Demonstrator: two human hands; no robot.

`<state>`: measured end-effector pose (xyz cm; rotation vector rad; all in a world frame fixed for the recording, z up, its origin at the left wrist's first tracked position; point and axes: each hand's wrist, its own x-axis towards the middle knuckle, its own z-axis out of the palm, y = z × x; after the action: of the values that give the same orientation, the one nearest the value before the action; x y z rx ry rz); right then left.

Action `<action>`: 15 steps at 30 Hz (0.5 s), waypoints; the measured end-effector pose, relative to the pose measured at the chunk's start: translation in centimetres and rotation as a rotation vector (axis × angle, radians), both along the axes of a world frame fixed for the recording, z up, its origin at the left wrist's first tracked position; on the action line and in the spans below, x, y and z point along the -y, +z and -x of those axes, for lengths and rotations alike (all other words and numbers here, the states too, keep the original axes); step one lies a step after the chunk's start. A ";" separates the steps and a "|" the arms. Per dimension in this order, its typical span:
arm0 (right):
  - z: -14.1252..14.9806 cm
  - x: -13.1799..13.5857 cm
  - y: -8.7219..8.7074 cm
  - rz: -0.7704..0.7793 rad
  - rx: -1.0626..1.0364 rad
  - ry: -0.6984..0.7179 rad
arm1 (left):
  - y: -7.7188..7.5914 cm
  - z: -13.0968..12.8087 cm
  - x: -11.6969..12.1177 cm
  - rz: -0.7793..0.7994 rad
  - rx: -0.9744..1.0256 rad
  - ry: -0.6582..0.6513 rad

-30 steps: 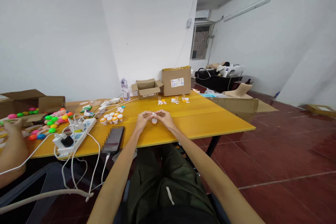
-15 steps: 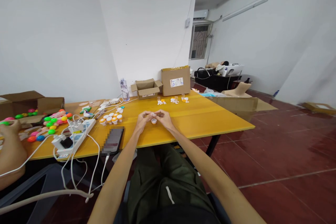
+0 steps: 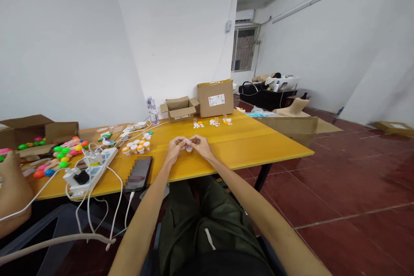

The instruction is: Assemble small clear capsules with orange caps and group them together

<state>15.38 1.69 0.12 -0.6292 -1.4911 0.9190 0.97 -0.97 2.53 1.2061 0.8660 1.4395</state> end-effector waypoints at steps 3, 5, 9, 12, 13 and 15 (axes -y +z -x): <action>0.0 0.0 0.0 0.001 -0.002 0.003 | 0.1 0.0 0.1 0.011 0.017 -0.010; 0.0 0.0 0.1 0.001 -0.007 0.008 | 0.2 0.0 0.1 0.017 0.028 -0.017; -0.1 0.1 0.2 -0.009 -0.004 0.009 | 0.2 0.0 0.2 0.016 0.039 -0.031; -0.1 0.3 0.2 -0.019 -0.006 -0.001 | 0.3 0.0 0.3 0.020 0.041 -0.027; -0.2 0.3 0.3 -0.021 -0.009 -0.007 | 0.3 0.0 0.3 0.022 0.040 -0.023; -0.2 0.4 0.3 -0.025 -0.010 -0.019 | 0.3 0.0 0.3 0.020 0.033 -0.018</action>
<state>15.60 1.27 0.46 -0.6186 -1.4832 0.8863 0.99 -1.31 2.79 1.1692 0.8436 1.4296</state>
